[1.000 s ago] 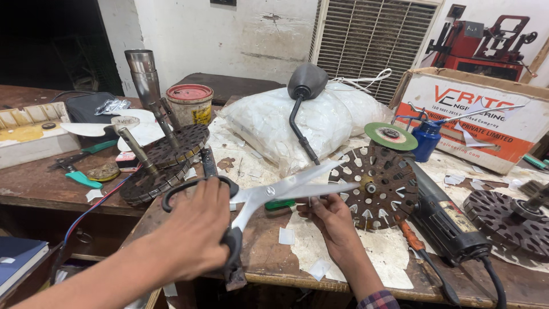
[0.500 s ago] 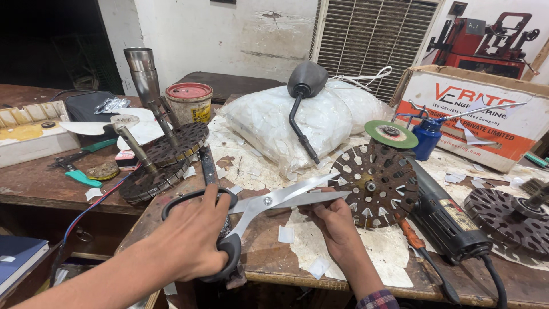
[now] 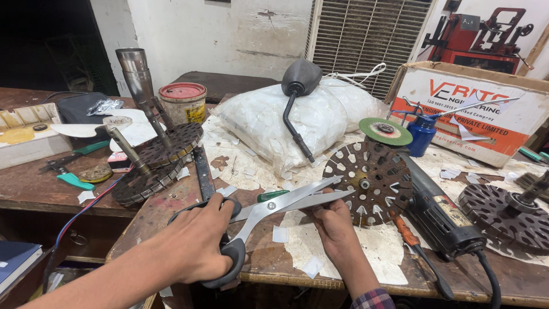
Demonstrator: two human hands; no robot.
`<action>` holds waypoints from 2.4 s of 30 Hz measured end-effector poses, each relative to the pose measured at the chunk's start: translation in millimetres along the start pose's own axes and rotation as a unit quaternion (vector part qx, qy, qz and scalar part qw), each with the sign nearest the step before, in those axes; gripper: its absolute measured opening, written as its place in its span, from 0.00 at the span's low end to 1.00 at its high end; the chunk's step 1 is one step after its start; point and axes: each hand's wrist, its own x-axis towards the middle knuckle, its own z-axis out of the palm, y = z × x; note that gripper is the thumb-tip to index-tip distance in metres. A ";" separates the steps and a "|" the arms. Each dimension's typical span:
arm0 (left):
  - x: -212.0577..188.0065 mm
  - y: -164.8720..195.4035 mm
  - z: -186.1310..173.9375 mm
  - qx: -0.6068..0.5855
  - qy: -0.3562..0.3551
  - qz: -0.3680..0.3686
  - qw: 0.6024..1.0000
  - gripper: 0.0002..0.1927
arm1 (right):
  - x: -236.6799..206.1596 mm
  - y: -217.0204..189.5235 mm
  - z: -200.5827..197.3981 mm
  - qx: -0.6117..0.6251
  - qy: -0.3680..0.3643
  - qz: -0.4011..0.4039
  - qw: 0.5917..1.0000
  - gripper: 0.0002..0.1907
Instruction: The person assembles small white plastic pieces into slots on a circular metal rotor. They use scissors to trim the plastic pieces and a screwdriver to adjust the rotor, then insert the pieces one by one into the rotor slots.
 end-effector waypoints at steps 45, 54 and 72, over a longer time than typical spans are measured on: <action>18.6 -34.1 -20.0 -0.096 -0.037 0.017 0.995 0.17 | -18.6 -15.7 12.8 -0.047 -0.087 -0.105 0.989 0.11; 26.5 -39.7 -16.6 -0.105 -0.055 0.021 0.993 0.16 | -12.5 -14.9 9.4 -0.043 -0.086 -0.094 0.991 0.09; 32.3 -55.7 -4.6 -0.144 -0.040 0.022 0.988 0.16 | -11.4 -17.3 9.3 -0.052 -0.102 -0.111 0.987 0.11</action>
